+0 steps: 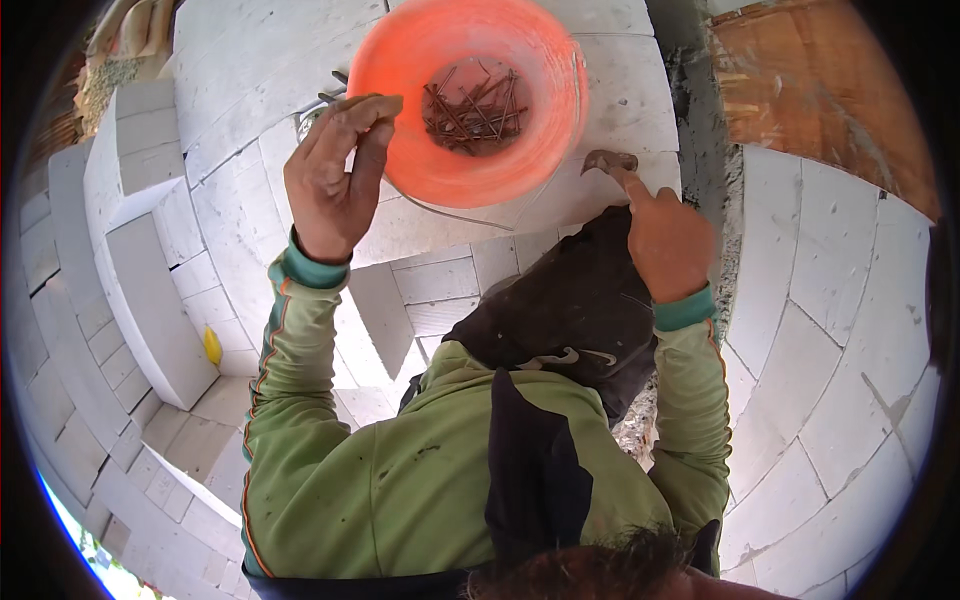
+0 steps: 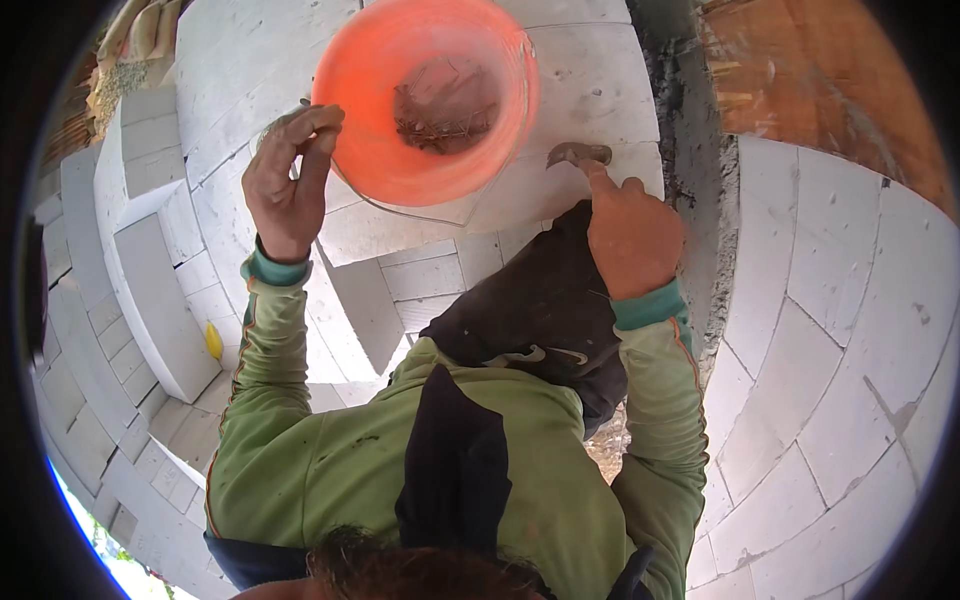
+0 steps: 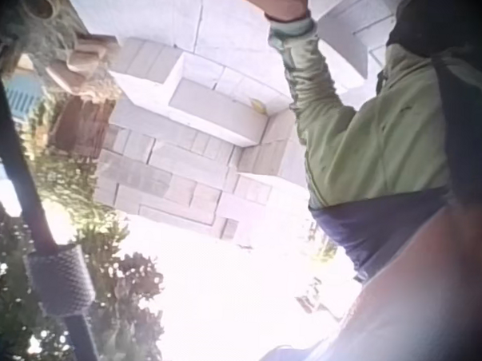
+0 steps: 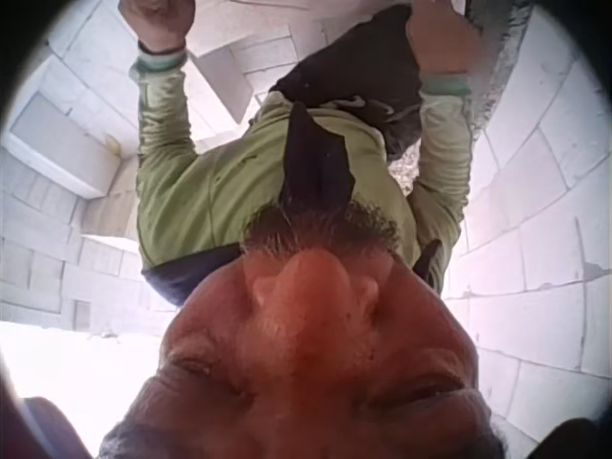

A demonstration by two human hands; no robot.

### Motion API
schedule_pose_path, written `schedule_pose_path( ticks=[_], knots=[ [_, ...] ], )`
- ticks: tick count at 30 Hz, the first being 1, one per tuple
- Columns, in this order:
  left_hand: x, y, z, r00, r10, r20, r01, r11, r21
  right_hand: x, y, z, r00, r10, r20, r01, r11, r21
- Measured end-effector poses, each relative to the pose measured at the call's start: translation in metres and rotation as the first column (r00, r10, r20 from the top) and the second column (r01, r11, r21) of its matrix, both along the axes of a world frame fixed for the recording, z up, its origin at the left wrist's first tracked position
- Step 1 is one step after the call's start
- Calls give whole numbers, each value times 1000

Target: The person hammers nails into a wooden board to secure it against a wall of white masonry blocks. They retrieve nails from an orange bucket and use a hammer to drive them into the wood while sitting on blocks.

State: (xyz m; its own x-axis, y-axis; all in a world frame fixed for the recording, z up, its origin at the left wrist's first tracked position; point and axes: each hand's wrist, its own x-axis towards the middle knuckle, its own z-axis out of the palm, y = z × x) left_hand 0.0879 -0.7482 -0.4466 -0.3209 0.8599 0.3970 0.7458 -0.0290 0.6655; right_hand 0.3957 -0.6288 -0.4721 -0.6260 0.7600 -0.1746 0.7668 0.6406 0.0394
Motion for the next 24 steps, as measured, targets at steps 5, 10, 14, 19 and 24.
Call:
schedule_pose_path(
  ticks=[5, 10, 14, 19, 24],
  knots=[
    [-28, 54, -18, 802, -478, -357, 203, 782, -589, -32, -12, -6, 990, -1, 140, -12, 996, 89],
    [-12, 115, -84, 670, -547, -502, -106, 599, -794, -33, -2, -10, 996, 74, 50, -76, 996, 35],
    [-4, 137, -124, 585, -586, -561, -177, 583, -793, -38, 2, -13, 999, -33, 17, 32, 999, 23],
    [-7, 142, -113, 604, -552, -575, -207, 588, -782, -41, 0, -4, 992, -128, 11, 128, 990, -51],
    [-20, 119, -136, 574, -518, -634, -196, 665, -721, -41, -11, -25, 978, -201, -60, 192, 972, -135]
  ],
)
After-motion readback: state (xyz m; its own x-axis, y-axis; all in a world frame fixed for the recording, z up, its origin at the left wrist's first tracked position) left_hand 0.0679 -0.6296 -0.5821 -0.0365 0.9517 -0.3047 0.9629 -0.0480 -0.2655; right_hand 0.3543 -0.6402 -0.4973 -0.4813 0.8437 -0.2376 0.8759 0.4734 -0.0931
